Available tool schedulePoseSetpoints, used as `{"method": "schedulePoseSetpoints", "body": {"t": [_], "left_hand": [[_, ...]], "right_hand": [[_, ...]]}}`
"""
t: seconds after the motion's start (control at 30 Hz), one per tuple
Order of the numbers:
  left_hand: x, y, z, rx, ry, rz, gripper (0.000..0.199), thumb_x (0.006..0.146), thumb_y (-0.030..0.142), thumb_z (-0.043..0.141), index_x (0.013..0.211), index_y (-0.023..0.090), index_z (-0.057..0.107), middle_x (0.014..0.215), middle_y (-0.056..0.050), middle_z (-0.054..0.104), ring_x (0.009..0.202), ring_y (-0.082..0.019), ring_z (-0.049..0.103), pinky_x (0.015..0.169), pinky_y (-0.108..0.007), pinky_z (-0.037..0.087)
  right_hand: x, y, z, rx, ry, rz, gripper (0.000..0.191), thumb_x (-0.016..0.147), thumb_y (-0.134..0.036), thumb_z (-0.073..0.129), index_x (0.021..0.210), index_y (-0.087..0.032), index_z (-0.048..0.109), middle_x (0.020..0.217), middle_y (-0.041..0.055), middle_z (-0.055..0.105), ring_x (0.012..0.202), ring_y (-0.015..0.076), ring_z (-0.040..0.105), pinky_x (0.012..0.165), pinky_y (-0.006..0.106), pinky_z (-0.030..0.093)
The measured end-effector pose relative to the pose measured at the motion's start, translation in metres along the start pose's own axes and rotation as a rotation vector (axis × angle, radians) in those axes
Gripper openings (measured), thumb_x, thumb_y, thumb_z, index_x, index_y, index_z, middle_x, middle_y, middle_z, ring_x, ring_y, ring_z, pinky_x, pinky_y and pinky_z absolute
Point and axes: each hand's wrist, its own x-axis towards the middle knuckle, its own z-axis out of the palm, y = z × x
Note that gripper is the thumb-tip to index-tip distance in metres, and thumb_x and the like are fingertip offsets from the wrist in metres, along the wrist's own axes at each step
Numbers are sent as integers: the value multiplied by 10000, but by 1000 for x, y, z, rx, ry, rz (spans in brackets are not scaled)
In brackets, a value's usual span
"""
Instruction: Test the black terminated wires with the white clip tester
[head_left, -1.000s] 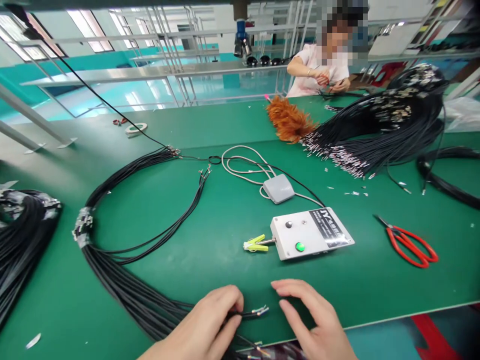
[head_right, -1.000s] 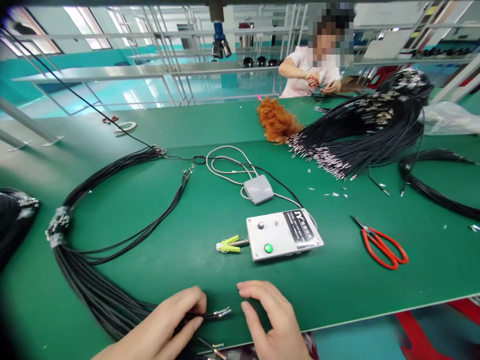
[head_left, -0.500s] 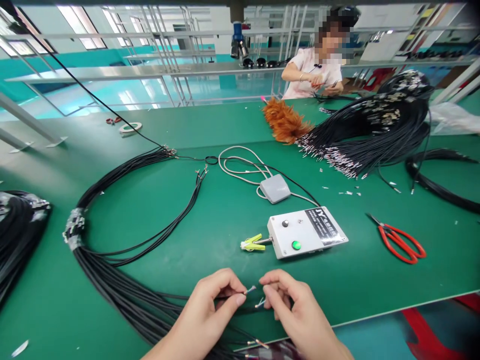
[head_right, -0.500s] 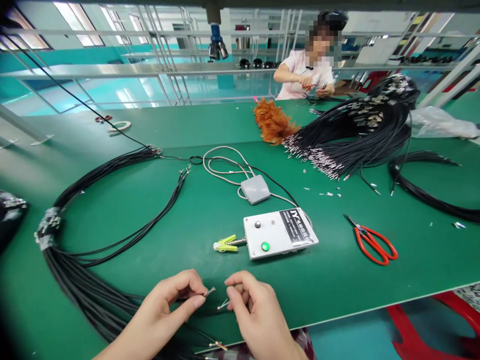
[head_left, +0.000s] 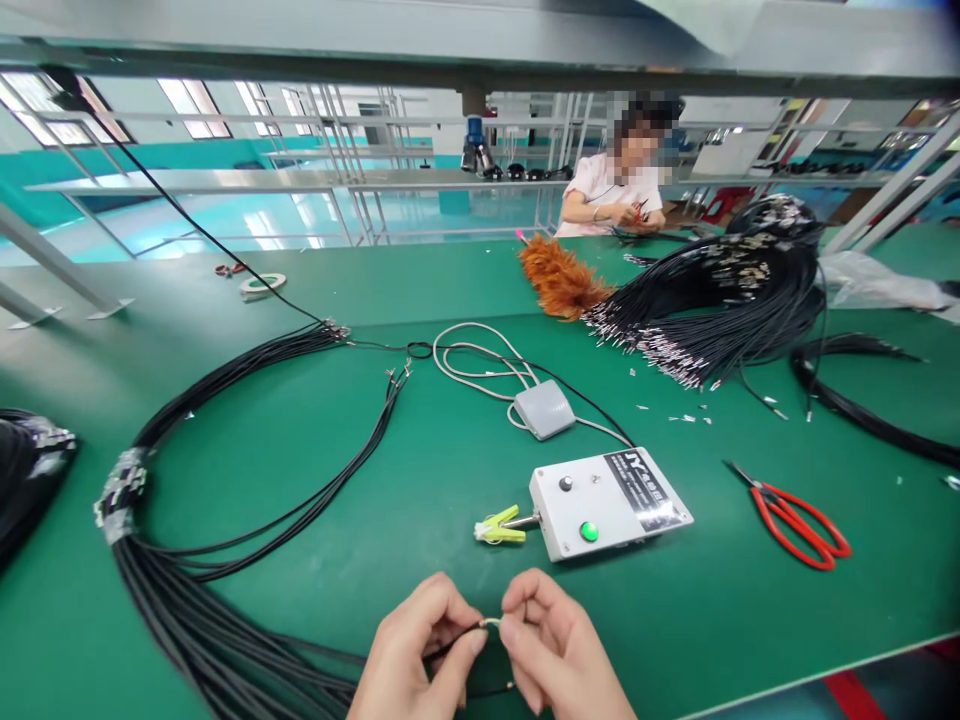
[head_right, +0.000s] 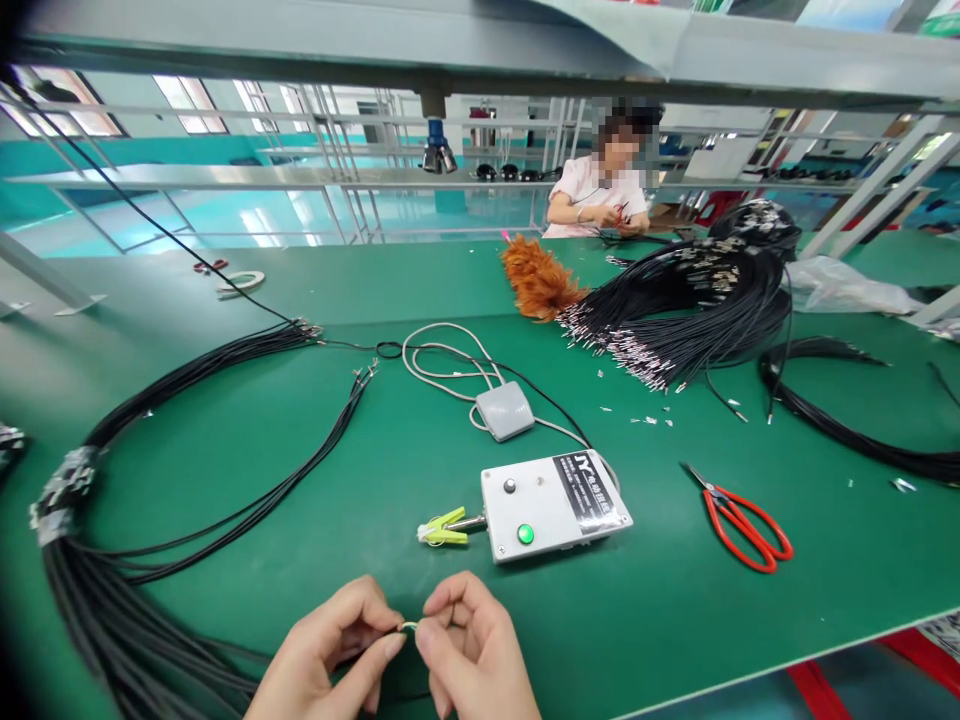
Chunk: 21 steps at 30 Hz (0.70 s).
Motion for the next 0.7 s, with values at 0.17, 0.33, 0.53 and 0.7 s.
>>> {"method": "schedulePoseSetpoints", "body": {"t": [0.17,0.33,0.53,0.7], "left_hand": [[0,7,5,-193,93,-149,253,783,368,692,690,199,527,505,79,465,415,-85,472,404,-172,351],[1,12,6,-220,102,-171,276,759,384,713,678,197,527,492,74,484,417,-83,467,400,-170,339],[3,6,1,-302,59,-214,344,736,467,736,699,193,531,481,68,497,409,-85,468,399,-168,324],[7,0,-6,-371,-11,-221,393,731,525,736,716,189,534,458,80,471,361,-62,405,378,-159,285]], "right_hand": [[-3,-2,0,-5,17,15,485,703,-589,750,837,-184,518,616,-85,491,361,-2,320,384,161,212],[3,-10,2,-45,23,-5,471,723,-591,730,828,-156,585,622,-54,519,395,15,355,412,175,223],[10,-10,8,-72,-6,2,478,689,-612,742,743,-163,587,492,-98,393,394,31,286,406,184,234],[14,-3,13,-74,28,-21,504,667,-640,738,730,-168,574,485,-96,406,378,33,310,393,180,237]]}}
